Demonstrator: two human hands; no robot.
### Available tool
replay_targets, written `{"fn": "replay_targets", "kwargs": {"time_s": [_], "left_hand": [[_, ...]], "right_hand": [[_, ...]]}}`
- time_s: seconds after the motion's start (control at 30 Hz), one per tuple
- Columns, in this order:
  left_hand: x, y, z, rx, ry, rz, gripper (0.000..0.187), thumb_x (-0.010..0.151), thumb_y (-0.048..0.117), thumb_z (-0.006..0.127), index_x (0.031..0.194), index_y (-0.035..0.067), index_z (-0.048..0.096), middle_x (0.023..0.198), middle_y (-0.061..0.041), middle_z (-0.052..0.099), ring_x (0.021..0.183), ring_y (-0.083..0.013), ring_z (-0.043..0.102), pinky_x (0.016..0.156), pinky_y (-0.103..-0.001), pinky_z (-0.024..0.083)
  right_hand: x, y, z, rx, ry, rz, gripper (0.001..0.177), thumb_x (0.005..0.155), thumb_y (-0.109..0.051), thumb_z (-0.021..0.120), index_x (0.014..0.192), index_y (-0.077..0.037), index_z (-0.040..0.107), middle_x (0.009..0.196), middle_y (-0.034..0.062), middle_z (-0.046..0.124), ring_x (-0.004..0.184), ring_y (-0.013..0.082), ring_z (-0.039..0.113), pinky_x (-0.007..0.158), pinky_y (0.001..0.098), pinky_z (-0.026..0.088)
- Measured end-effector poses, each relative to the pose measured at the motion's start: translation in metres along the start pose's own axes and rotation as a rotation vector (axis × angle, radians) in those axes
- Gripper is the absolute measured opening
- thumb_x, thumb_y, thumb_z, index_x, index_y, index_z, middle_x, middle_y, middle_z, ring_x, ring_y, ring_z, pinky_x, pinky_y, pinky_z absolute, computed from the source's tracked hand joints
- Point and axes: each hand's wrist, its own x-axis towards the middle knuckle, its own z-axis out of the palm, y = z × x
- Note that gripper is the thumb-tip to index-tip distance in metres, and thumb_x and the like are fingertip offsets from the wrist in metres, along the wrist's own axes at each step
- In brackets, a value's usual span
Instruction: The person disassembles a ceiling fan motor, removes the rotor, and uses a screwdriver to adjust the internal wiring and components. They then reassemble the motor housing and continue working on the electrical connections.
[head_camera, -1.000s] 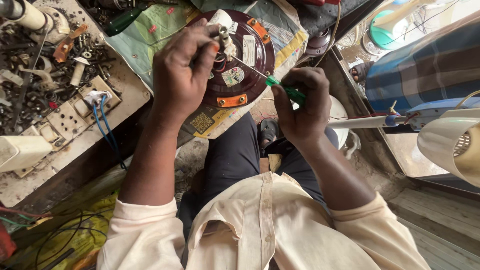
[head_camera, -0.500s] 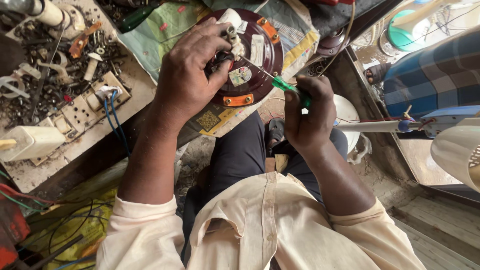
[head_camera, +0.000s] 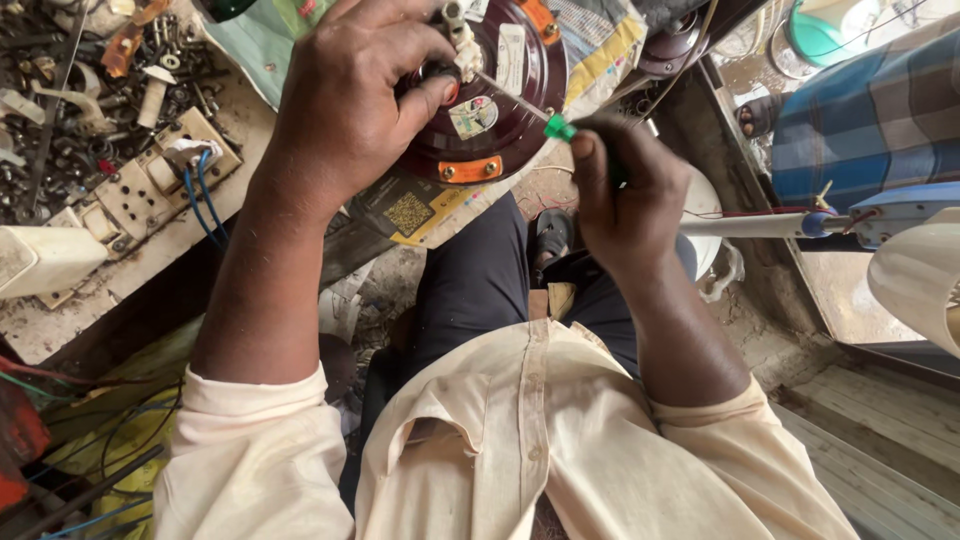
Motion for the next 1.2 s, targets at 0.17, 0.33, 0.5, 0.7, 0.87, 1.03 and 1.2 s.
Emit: {"fn": "replay_targets", "kwargs": {"time_s": [0.17, 0.33, 0.5, 0.7, 0.87, 1.03, 1.2], "left_hand": [[-0.003, -0.001, 0.009, 0.0, 0.045, -0.009, 0.018, 0.092, 0.006, 0.088, 0.103, 0.002, 0.074, 0.13, -0.01, 0.071, 0.124, -0.0298, 0.066, 0.106, -0.041, 0.055], [-0.008, -0.006, 0.017, -0.008, 0.078, -0.021, 0.018, 0.093, 0.008, 0.088, 0.105, 0.004, 0.075, 0.133, -0.009, 0.071, 0.127, -0.0294, 0.065, 0.108, -0.041, 0.055], [-0.012, -0.012, 0.024, -0.015, 0.117, 0.0, 0.018, 0.094, 0.007, 0.088, 0.106, 0.005, 0.075, 0.131, -0.008, 0.069, 0.134, -0.0282, 0.061, 0.115, -0.044, 0.051], [-0.018, -0.014, 0.031, -0.131, 0.151, -0.051, 0.019, 0.094, 0.004, 0.087, 0.108, 0.006, 0.075, 0.129, -0.006, 0.069, 0.129, -0.0268, 0.06, 0.113, -0.042, 0.053], [-0.019, -0.014, 0.034, -0.13, 0.183, -0.048, 0.021, 0.094, 0.002, 0.087, 0.11, 0.006, 0.075, 0.128, -0.005, 0.069, 0.125, -0.0262, 0.06, 0.108, -0.039, 0.053], [-0.017, -0.013, 0.033, -0.14, 0.196, -0.048, 0.024, 0.091, 0.001, 0.088, 0.111, 0.005, 0.075, 0.125, -0.008, 0.07, 0.121, -0.0293, 0.062, 0.103, -0.042, 0.053], [-0.019, -0.018, 0.038, -0.132, 0.174, -0.069, 0.019, 0.095, 0.003, 0.086, 0.11, 0.006, 0.075, 0.131, -0.006, 0.07, 0.126, -0.0263, 0.062, 0.108, -0.039, 0.054]], "right_hand": [[-0.008, -0.012, 0.004, 0.024, -0.065, 0.08, 0.019, 0.11, -0.012, 0.064, 0.114, 0.005, 0.071, 0.075, 0.0064, 0.07, 0.067, 0.0075, 0.07, 0.059, 0.0246, 0.051], [0.005, -0.016, 0.001, 0.158, -0.132, 0.167, 0.019, 0.109, -0.013, 0.067, 0.113, 0.004, 0.072, 0.079, 0.0044, 0.071, 0.066, 0.0052, 0.061, 0.057, 0.0227, 0.046], [0.022, -0.017, -0.016, 0.102, -0.258, 0.206, 0.018, 0.113, -0.015, 0.068, 0.113, 0.003, 0.072, 0.083, 0.0047, 0.07, 0.074, 0.0056, 0.062, 0.066, 0.0227, 0.05], [0.033, -0.018, -0.026, -0.134, -0.344, 0.123, 0.017, 0.11, -0.017, 0.071, 0.113, 0.0, 0.073, 0.083, 0.0054, 0.072, 0.072, 0.0084, 0.066, 0.066, 0.0266, 0.052], [0.029, -0.013, -0.02, -0.253, -0.32, -0.054, 0.013, 0.109, -0.013, 0.072, 0.113, -0.001, 0.072, 0.082, 0.0091, 0.069, 0.069, 0.0161, 0.068, 0.065, 0.0303, 0.053], [0.028, -0.003, -0.021, -0.365, -0.293, -0.352, 0.016, 0.111, -0.011, 0.073, 0.124, -0.003, 0.068, 0.089, 0.0078, 0.068, 0.076, 0.018, 0.068, 0.068, 0.0304, 0.052], [0.032, 0.004, -0.017, -0.68, -0.171, -0.657, 0.028, 0.1, -0.006, 0.079, 0.126, -0.004, 0.072, 0.081, 0.0038, 0.058, 0.072, 0.0189, 0.056, 0.061, 0.0355, 0.043]]}}
